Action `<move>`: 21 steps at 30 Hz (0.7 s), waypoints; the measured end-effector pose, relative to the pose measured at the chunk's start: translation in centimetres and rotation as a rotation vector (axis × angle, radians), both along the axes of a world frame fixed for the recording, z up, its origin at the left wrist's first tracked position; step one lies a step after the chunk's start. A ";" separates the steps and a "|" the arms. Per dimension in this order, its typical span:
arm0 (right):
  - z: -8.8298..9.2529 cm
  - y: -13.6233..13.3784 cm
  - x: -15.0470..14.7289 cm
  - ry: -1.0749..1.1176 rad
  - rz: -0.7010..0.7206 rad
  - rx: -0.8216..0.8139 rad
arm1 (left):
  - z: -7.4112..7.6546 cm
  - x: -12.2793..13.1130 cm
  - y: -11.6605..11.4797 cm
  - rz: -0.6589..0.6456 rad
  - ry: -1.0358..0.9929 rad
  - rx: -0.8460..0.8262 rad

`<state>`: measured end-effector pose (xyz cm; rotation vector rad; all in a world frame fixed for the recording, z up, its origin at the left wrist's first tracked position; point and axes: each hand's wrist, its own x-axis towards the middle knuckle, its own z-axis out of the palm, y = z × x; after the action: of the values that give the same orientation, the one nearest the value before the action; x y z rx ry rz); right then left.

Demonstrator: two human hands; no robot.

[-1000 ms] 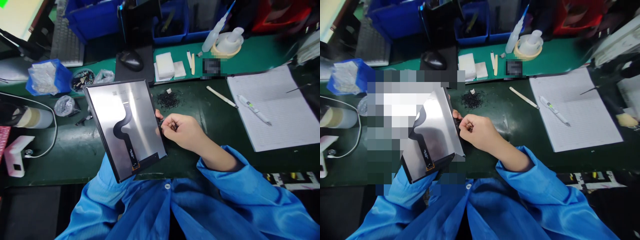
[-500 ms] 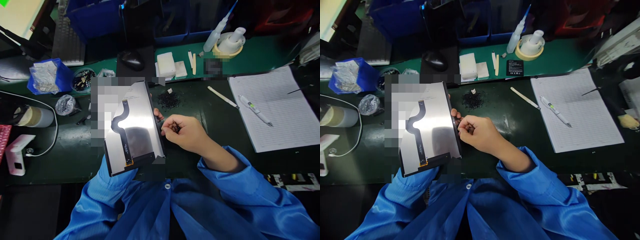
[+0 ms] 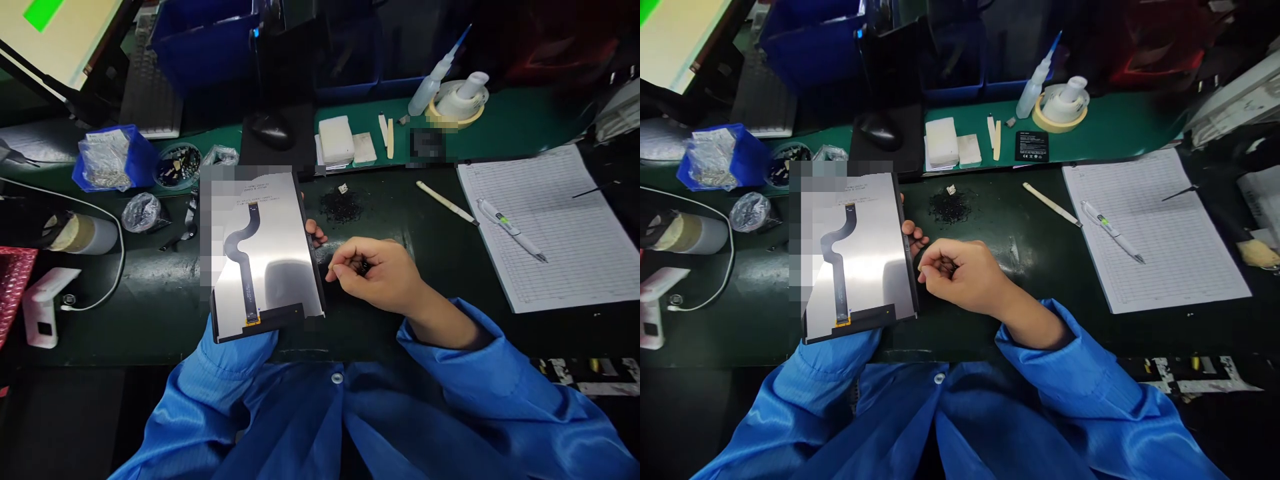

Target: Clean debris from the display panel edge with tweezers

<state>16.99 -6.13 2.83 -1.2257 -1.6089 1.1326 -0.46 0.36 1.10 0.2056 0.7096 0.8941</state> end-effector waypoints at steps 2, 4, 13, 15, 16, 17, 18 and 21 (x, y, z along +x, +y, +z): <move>0.1 -0.1 0.1 0.026 0.007 0.016 | -0.1 -0.2 -0.2 0.016 -0.028 0.076; 0.2 -0.1 0.1 0.047 0.007 0.020 | -0.3 -0.4 -0.4 0.040 -0.055 0.132; 0.0 -0.2 0.2 0.118 -0.089 0.018 | -1.7 -0.8 -0.1 -0.004 -0.079 0.240; -0.4 -0.1 0.3 0.224 -0.225 0.029 | -1.8 -0.9 0.0 -0.028 -0.099 0.249; -0.6 0.0 0.2 0.300 -0.296 0.041 | -1.8 -1.0 0.0 -0.041 -0.114 0.260; -0.9 0.1 0.2 0.375 -0.352 0.053 | -1.9 -1.0 0.0 -0.056 -0.132 0.279; -1.2 0.2 0.1 0.437 -0.387 0.066 | -2.0 -1.0 0.0 -0.071 -0.150 0.301; -2.3 0.5 -0.3 0.426 -0.387 0.078 | -2.5 -0.9 0.0 -0.076 -0.191 0.371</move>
<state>16.66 -5.60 0.55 -1.0946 -1.0346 0.9879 -1.37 0.33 -1.45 0.4669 0.3518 0.9531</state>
